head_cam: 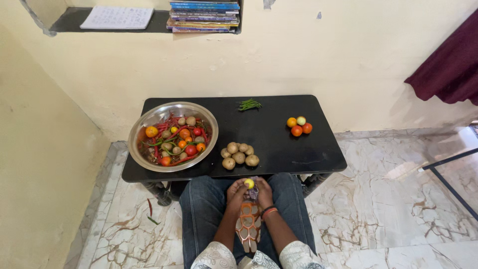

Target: The person sits on the floor and peels small yellow vegetables using a cloth, placing the peeled items on a black table next to a bowl of mixed vegetables and a pile of potatoes.

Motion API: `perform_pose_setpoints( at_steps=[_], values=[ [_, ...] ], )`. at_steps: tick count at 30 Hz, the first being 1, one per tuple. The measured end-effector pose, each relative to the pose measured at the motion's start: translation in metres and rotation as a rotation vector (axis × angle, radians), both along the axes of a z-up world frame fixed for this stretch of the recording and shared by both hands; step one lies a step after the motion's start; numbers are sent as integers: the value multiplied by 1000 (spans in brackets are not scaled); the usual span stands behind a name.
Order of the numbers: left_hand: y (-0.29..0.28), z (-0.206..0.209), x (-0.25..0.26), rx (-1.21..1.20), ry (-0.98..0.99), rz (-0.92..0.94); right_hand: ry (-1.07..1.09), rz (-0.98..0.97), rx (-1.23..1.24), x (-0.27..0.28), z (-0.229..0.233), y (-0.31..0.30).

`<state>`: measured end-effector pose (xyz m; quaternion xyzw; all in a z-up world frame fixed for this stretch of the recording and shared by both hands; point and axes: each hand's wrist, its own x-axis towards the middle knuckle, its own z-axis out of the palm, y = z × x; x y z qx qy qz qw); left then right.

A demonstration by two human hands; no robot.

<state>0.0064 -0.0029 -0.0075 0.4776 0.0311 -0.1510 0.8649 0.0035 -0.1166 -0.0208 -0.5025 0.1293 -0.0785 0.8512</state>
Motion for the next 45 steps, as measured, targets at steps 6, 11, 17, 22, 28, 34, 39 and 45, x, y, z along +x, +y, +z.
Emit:
perform_pose_setpoints(
  at_steps=[6,11,17,22,28,34,39,45],
  values=[
    [-7,6,-4,51,-246,-99,66,-103,97,4,1,-4],
    [-6,4,-9,445,-544,184,37,29,60,-5,0,7],
    [-3,5,-8,664,-411,345,-71,53,-273,-8,4,16],
    [2,9,-8,551,-453,-8,-23,108,-102,-2,2,2],
    [-9,11,-11,78,-267,-1,71,109,130,-3,-1,-3],
    [-8,7,-2,272,-372,342,-109,106,-264,-14,-3,14],
    [0,4,-4,192,-381,6,-134,76,-180,-9,-6,10],
    [-4,0,-5,121,-208,-72,89,74,68,-3,-3,5]
  ],
)
